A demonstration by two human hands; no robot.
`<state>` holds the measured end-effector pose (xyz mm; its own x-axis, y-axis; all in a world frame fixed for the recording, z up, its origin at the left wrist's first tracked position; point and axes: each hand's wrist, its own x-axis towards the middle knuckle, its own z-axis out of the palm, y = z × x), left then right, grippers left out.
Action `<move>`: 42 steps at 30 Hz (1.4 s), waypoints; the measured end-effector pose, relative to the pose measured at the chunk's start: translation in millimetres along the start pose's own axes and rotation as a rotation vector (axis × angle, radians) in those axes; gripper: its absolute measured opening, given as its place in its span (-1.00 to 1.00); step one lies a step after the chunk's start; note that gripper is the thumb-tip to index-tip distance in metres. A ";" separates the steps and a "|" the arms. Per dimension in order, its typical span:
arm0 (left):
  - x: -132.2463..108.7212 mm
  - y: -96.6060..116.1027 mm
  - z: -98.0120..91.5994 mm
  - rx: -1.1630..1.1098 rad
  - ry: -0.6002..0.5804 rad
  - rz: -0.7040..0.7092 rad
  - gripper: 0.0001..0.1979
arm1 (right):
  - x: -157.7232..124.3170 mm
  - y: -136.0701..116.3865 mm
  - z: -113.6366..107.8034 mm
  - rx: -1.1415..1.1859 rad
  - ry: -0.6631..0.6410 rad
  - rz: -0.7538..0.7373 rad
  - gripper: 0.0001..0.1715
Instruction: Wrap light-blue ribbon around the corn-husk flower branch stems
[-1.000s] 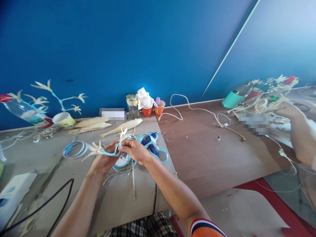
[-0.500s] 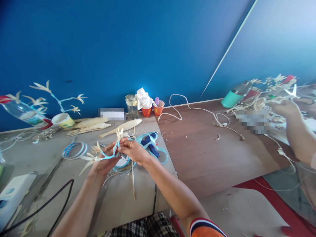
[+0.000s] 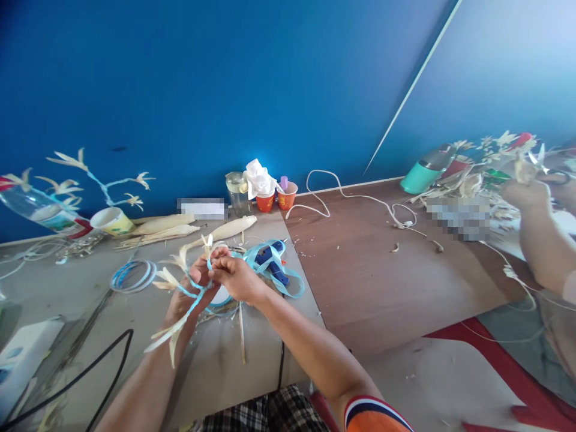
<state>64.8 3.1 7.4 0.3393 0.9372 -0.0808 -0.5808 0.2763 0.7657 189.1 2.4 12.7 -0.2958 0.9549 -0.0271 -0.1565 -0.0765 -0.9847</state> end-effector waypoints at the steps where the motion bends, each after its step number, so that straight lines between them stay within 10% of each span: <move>1: 0.4 0.0 0.6 0.007 0.008 0.001 -0.65 | 0.1 0.9 0.5 -0.009 0.007 0.002 -0.77; 25: 0.3 7.5 -7.2 -0.002 0.040 0.163 -0.87 | -5.3 -9.4 -8.6 -0.417 -0.090 -0.112 -0.79; 42: -2.2 7.3 -4.6 -0.049 0.075 0.020 -0.84 | -1.2 2.4 -10.9 -0.469 -0.055 -0.169 -0.79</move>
<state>56.4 4.0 10.2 0.2717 0.9555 -0.1148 -0.6228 0.2656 0.7359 199.4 4.1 8.5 -0.3541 0.9252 0.1365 0.2304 0.2277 -0.9461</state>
